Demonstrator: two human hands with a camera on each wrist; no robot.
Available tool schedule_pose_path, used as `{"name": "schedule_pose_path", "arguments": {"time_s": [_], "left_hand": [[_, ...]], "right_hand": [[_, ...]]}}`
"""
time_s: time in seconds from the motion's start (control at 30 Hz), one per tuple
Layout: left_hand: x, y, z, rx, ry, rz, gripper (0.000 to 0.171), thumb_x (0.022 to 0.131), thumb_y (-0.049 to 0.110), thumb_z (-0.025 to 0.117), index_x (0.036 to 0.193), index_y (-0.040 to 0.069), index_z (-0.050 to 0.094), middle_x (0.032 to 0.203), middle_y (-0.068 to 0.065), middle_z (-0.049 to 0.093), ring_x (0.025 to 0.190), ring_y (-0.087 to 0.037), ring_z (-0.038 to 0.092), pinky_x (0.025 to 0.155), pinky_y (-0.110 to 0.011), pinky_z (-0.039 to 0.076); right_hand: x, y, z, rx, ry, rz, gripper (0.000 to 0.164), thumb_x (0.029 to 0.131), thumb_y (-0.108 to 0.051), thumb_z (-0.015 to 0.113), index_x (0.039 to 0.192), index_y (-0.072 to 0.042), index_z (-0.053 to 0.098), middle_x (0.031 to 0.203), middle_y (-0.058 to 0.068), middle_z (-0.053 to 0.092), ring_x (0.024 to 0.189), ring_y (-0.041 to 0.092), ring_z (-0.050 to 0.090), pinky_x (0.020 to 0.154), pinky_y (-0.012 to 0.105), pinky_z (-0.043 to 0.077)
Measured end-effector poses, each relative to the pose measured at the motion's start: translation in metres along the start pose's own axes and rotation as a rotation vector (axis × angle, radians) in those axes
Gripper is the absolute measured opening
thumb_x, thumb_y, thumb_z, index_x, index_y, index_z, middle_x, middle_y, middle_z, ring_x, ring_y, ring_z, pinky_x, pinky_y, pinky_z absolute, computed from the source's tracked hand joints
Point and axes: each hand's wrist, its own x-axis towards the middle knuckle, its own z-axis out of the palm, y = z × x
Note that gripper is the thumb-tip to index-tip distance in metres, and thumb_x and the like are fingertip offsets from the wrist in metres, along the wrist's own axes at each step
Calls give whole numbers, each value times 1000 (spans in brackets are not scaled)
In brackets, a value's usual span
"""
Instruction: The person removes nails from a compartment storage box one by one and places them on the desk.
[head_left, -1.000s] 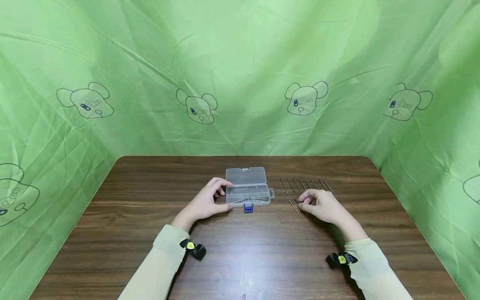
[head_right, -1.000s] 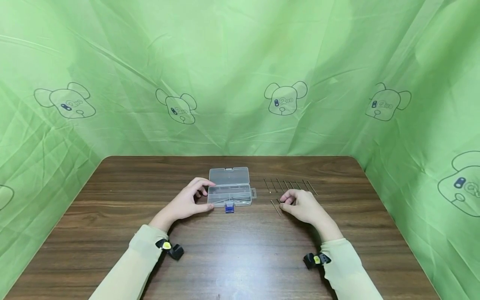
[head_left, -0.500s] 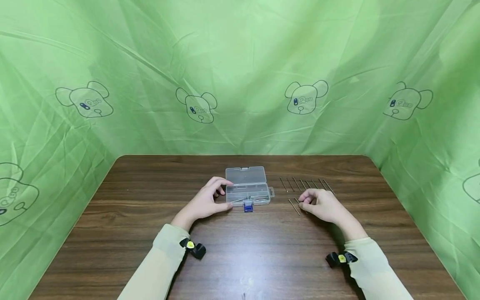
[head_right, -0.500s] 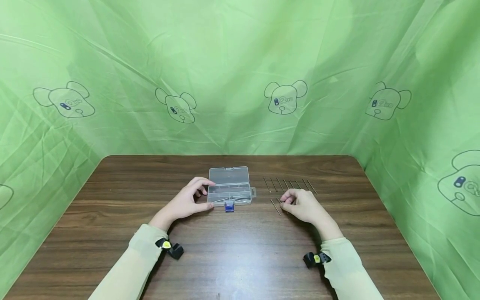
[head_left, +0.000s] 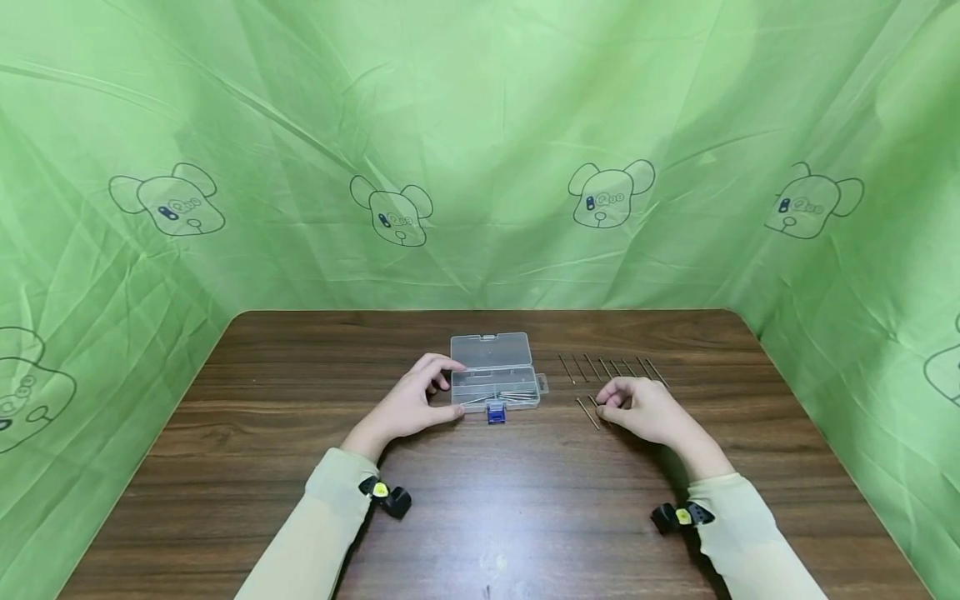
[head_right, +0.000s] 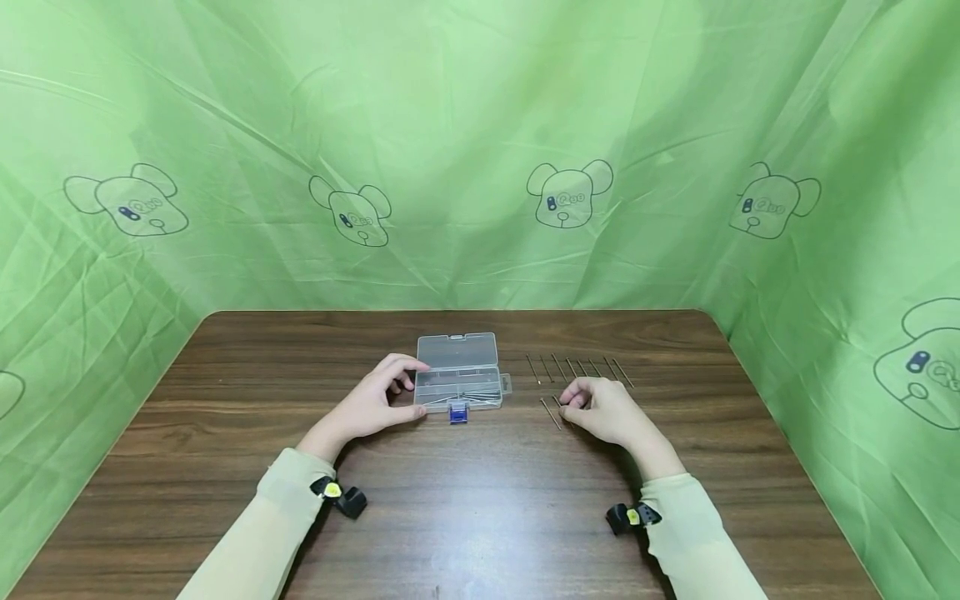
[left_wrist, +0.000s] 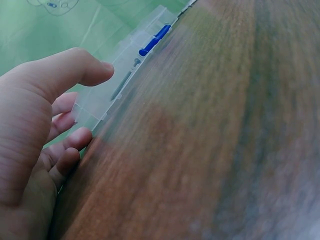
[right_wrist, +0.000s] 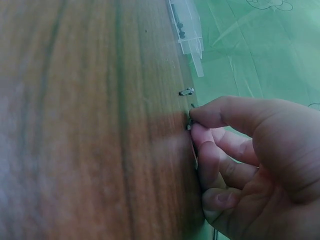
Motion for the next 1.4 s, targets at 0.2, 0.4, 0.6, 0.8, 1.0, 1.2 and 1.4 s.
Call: {"name": "schedule_pose_path", "arguments": {"time_s": [0.2, 0.4, 0.6, 0.8, 1.0, 1.2, 1.4], "left_hand": [[0, 1, 0, 0, -1, -4, 64, 89, 26, 93, 146, 19, 64, 131, -3, 57, 104, -17, 58, 86, -38, 49], [0, 2, -1, 3, -5, -10, 64, 89, 25, 93, 146, 19, 64, 130, -3, 57, 104, -17, 57, 86, -38, 49], [0, 3, -1, 0, -7, -14, 64, 89, 26, 92, 146, 19, 64, 130, -3, 57, 104, -18, 57, 86, -38, 49], [-1, 3, -1, 2, -6, -14, 64, 89, 25, 92, 146, 18, 64, 130, -3, 57, 104, -17, 58, 86, -38, 50], [0, 4, -1, 0, -7, -10, 64, 89, 25, 92, 147, 17, 64, 132, -5, 57, 104, -18, 58, 87, -39, 50], [-3, 1, -2, -1, -12, -19, 64, 89, 27, 92, 147, 21, 64, 130, -3, 57, 103, -17, 57, 86, -39, 49], [-2, 0, 0, -6, -8, -9, 66, 87, 25, 93, 146, 21, 64, 129, -2, 57, 104, -17, 57, 86, -38, 49]], "right_hand": [[0, 0, 0, 3, 6, 13, 9, 91, -15, 82, 98, -15, 78, 83, -8, 70, 71, 8, 60, 69, 28, 47], [1, 1, 1, 12, 8, 25, 10, 90, -15, 83, 99, -15, 78, 83, -8, 70, 70, 9, 60, 68, 28, 47], [0, 0, 0, 19, 19, 10, 9, 91, -17, 84, 95, -16, 77, 83, -7, 68, 70, 8, 59, 67, 27, 47], [-1, 0, -1, 40, 17, -3, 8, 93, -16, 83, 95, -14, 76, 83, -6, 68, 67, 8, 58, 66, 26, 47], [-2, -2, -4, 21, 11, 0, 7, 95, -17, 83, 96, -15, 76, 84, -6, 68, 63, 7, 56, 63, 27, 47], [-3, -10, -12, 49, 12, -3, 10, 97, -22, 84, 98, -16, 76, 84, -5, 70, 61, 10, 61, 62, 28, 48], [-4, -31, -21, 67, 19, -35, 15, 98, -31, 85, 101, -18, 76, 87, -6, 71, 69, 11, 64, 66, 29, 50]]}}
